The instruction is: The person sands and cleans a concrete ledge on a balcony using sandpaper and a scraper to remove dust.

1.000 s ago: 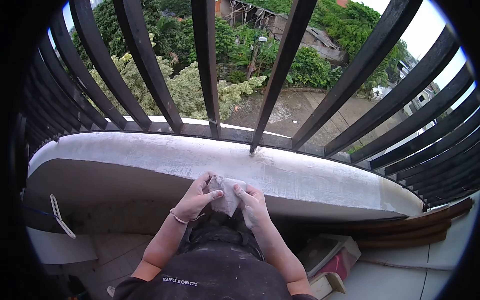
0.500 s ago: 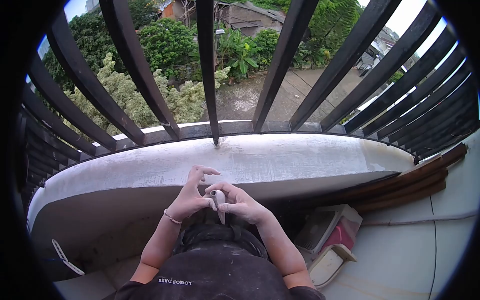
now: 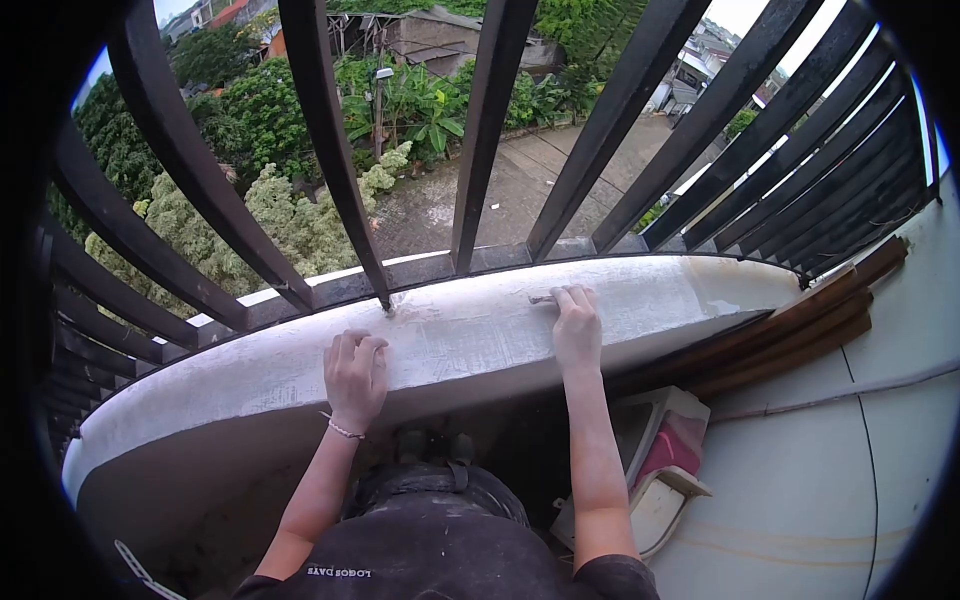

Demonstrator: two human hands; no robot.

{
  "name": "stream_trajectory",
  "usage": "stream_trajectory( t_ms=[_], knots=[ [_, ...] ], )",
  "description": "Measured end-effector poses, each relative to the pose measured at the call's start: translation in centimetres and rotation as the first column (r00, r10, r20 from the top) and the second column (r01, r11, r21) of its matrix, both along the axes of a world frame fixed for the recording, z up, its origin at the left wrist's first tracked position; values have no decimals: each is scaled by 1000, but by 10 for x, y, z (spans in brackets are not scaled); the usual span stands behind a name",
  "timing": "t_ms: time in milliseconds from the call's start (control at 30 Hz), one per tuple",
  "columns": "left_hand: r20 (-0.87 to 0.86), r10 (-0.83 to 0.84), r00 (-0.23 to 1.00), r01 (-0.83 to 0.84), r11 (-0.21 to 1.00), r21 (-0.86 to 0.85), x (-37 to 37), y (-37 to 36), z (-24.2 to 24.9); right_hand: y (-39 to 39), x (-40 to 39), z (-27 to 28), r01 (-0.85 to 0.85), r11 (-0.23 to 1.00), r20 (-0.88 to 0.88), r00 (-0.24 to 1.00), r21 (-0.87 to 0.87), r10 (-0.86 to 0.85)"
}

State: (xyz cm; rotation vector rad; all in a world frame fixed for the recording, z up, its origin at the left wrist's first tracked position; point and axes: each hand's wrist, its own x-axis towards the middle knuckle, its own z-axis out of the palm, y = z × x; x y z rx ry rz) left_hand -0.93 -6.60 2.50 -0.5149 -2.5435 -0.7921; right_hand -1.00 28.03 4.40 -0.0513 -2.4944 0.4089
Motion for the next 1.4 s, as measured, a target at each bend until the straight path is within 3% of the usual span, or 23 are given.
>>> stream_trajectory(
  t_ms=[67,133,233,433,533,600,633,767,867,933,1000,1067,1133,1233,1333,1400],
  knots=[
    [-48,32,998,-33,999,-25,0,4,-1,-16,-10,-11,-21,1000,68,998,14,20],
    [-64,92,994,-94,995,-28,1,4,2,-53,-11,-5,-168,986,82,982,-20,169],
    [-40,78,996,-80,996,-42,0,6,2,-83,-8,-2,-364,921,46,931,137,362],
    [-46,91,995,-95,992,-87,2,9,2,19,-20,0,75,997,87,993,1,-75],
    [-73,108,991,-114,991,-77,0,11,-2,-50,-25,-12,-213,974,-21,976,72,215],
    [-56,86,995,-89,994,-59,1,11,1,-81,-21,-7,-303,943,-6,952,136,307],
    [-51,73,996,-76,996,-53,0,10,3,-69,-21,-4,-327,945,38,944,-17,327],
    [-42,72,996,-75,995,-66,2,9,4,50,-22,0,129,992,195,973,-9,-125],
    [-42,109,993,-113,990,-89,-1,14,3,12,-26,-5,79,996,53,995,40,-81],
    [-40,119,992,-123,986,-112,0,14,1,-50,-29,-5,-214,975,1,977,61,215],
    [-13,109,994,-110,989,-100,1,14,4,-77,-27,-3,-321,939,65,947,125,315],
    [-16,101,995,-102,990,-101,-1,13,4,-38,-27,-5,-245,966,22,970,88,244],
    [-37,108,993,-112,988,-109,0,13,0,21,-21,1,15,999,76,997,29,-17],
    [-31,135,990,-137,984,-114,0,15,-1,19,-25,2,159,987,54,986,2,-159],
    [-21,122,992,-124,985,-120,1,14,-2,-78,-27,-14,-256,965,-42,965,61,259],
    [-22,114,993,-116,986,-119,2,13,0,-90,-23,-9,-279,959,10,960,47,279]
  ],
)
